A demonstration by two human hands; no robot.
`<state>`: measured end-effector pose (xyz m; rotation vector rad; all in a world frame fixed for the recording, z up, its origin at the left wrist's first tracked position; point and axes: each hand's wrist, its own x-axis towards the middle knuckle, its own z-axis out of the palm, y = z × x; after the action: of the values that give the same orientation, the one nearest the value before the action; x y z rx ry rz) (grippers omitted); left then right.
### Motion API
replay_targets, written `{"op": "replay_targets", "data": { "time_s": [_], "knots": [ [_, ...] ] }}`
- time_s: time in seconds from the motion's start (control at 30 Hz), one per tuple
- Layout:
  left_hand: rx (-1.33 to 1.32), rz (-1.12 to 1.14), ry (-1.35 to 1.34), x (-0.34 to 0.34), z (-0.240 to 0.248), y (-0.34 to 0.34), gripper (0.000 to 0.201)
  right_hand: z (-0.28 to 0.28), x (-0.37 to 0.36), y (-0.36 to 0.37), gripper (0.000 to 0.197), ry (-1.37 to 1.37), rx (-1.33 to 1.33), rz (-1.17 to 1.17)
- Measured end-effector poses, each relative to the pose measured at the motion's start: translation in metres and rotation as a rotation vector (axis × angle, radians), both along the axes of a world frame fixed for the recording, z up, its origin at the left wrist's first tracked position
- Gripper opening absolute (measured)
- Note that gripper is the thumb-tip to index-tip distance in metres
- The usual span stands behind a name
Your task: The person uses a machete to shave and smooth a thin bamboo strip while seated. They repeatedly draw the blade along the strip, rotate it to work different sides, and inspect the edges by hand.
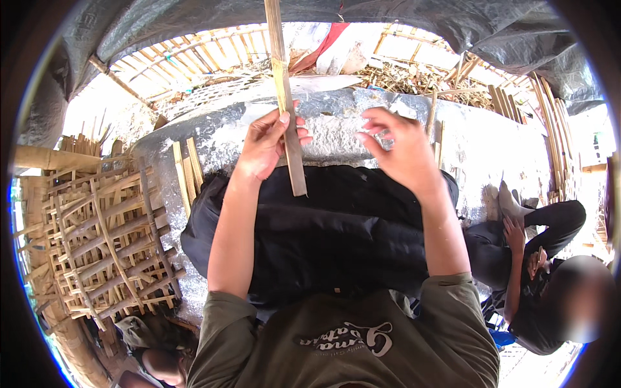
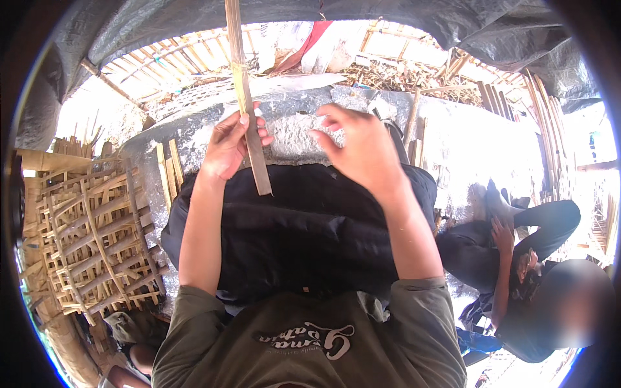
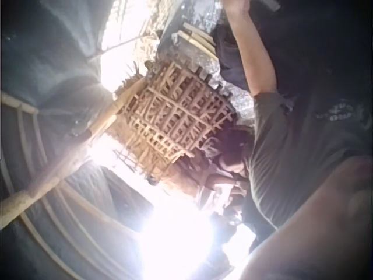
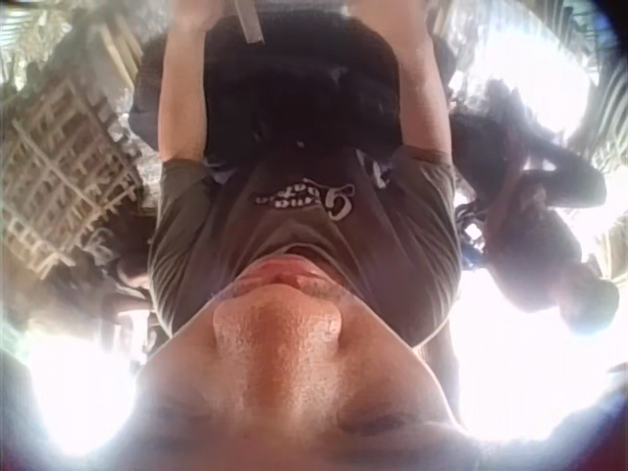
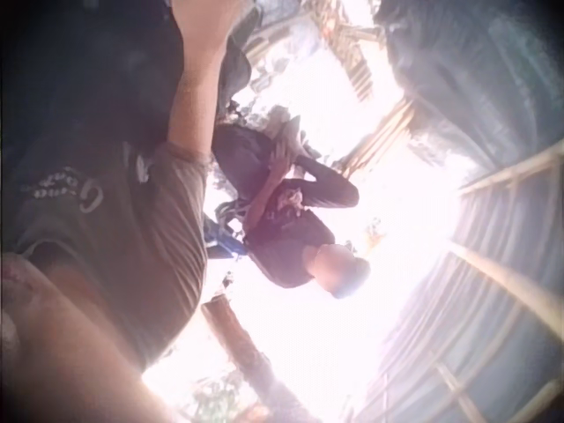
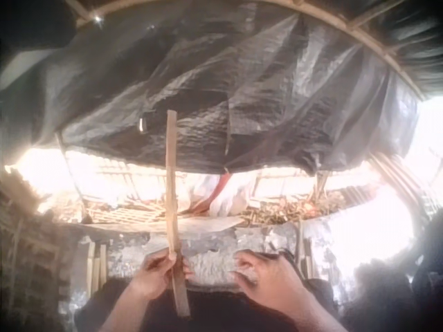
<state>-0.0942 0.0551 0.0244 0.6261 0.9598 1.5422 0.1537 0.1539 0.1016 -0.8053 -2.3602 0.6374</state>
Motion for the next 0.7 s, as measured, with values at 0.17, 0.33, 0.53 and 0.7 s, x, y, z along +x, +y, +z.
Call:
{"op": "replay_targets", "data": {
  "time_s": [0.17, 0.33, 0.53, 0.7],
  "knots": [
    [-0.037, -0.023, -0.016, 0.013, -0.003, -0.001, 0.045, -0.032, -0.048, -0.010, 0.024, 0.051, 0.043, 0.064],
    [-0.021, -0.101, -0.036, 0.015, -0.002, -0.004, 0.042, -0.049, -0.071, -0.010, 0.021, 0.236, 0.027, 0.058],
    [-0.015, -0.155, -0.045, 0.018, -0.001, -0.007, 0.038, -0.055, -0.070, -0.012, 0.020, 0.350, -0.145, 0.127],
    [-0.049, -0.159, 0.055, 0.022, 0.000, -0.005, 0.033, -0.051, -0.060, -0.014, 0.015, 0.403, -0.351, 0.106]
  ]
}}
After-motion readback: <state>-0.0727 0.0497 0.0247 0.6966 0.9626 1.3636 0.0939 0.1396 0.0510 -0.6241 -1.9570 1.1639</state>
